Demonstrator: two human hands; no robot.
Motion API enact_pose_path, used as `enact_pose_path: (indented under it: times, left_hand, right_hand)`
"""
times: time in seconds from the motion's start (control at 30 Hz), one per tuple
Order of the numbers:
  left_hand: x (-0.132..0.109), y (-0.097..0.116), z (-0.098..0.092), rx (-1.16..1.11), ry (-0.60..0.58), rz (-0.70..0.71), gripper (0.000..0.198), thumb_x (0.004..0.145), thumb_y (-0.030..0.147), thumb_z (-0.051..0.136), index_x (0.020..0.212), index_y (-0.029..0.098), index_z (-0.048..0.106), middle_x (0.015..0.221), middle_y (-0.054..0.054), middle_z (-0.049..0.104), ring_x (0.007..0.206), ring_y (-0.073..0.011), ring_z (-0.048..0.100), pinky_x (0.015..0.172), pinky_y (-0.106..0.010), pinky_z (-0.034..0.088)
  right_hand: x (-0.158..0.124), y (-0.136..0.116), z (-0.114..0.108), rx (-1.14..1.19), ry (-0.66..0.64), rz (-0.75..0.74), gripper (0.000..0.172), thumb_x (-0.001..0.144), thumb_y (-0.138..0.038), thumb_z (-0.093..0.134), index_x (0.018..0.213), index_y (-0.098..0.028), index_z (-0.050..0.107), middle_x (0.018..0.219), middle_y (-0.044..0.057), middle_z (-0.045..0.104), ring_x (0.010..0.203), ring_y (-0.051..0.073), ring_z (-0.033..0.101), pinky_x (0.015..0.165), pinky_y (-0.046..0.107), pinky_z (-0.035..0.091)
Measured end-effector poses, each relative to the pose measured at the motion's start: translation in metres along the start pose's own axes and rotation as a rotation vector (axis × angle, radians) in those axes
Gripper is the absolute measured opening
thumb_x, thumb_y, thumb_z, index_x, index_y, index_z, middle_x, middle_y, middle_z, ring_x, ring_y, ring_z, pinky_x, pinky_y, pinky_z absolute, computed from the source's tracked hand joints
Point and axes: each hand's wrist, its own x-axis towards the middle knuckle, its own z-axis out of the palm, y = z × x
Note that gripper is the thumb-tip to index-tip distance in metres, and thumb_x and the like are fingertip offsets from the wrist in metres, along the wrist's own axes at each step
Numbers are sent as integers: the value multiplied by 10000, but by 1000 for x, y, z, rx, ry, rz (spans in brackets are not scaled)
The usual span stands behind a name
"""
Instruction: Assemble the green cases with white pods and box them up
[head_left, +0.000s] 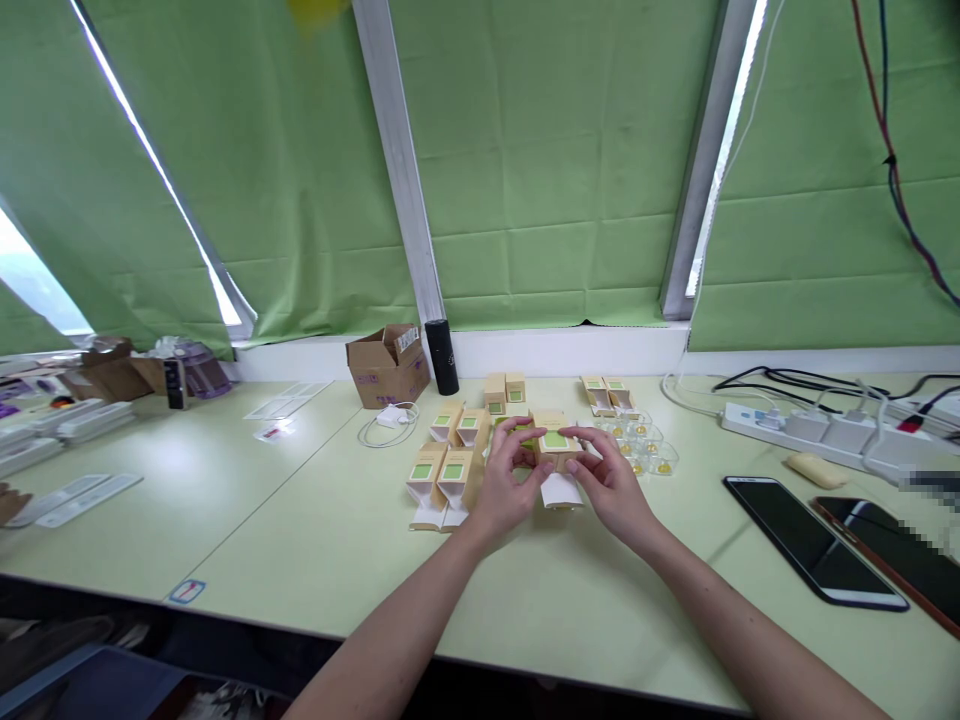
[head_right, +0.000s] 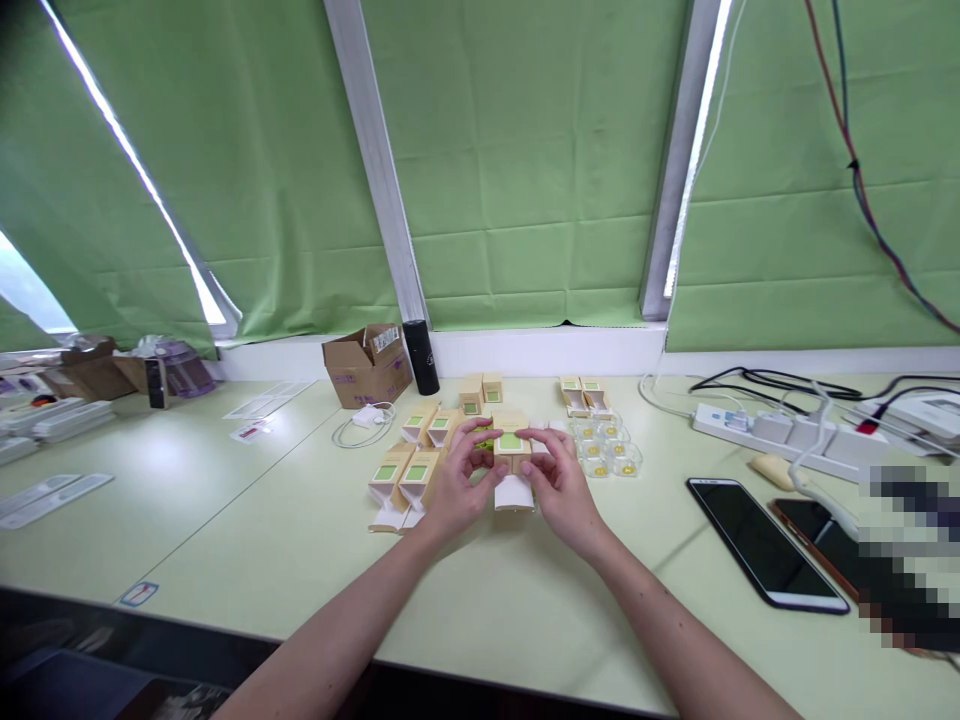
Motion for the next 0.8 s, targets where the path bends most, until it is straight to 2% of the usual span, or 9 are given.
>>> enact_pose_path:
  times: [0.13, 0.3, 0.5, 0.63, 0.8]
  left_hand:
    - [-1, 1, -3, 1, -23, 3, 401, 934, 323, 712, 1327, 275, 649, 1489, -133, 393, 1014, -207, 651, 928, -437, 613]
    - [-2, -2, -7, -74, -129, 13, 558, 916, 243, 641, 1464, 321, 565, 1548, -129, 328, 1002, -210, 655, 1015, -506, 577]
    - [-1, -4, -10, 30, -207, -6, 842, 807, 173, 712, 1571, 399, 438, 1653, -95, 214, 1221, -290, 583, 1140, -569, 471]
    - [-1, -2, -10, 61, -236, 11, 981, 753, 311, 861, 1605, 398, 382, 1665, -111, 187, 1438, -397, 397, 1174, -612, 404]
    - [-2, -2, -10, 31, -230, -15, 950, 796, 529, 841, 1610, 397, 370, 1664, -129, 183, 1458, -407, 377, 1170, -614, 398]
  right_hand:
    - [0, 0, -1, 19, 2, 0, 348, 942, -466, 690, 1262, -337, 645, 1381, 77, 492, 917, 186, 691, 825, 385, 616]
    - [2, -2, -3, 34, 19, 19, 397, 918, -500, 712, 1264, -323, 635, 1357, 83, 532, 853, 174, 668, 751, 362, 614]
    - [3, -2, -5, 41, 34, 38, 418, 910, -500, 722, 1275, -322, 625, 1311, 78, 577, 859, 177, 670, 781, 367, 612]
    - [3, -3, -5, 46, 42, 38, 422, 906, -492, 725, 1279, -322, 624, 1303, 72, 575, 862, 175, 672, 828, 386, 614]
    - [2, -6, -6, 33, 43, 22, 428, 902, -521, 723, 1280, -335, 652, 1368, 75, 536, 926, 194, 683, 877, 407, 617]
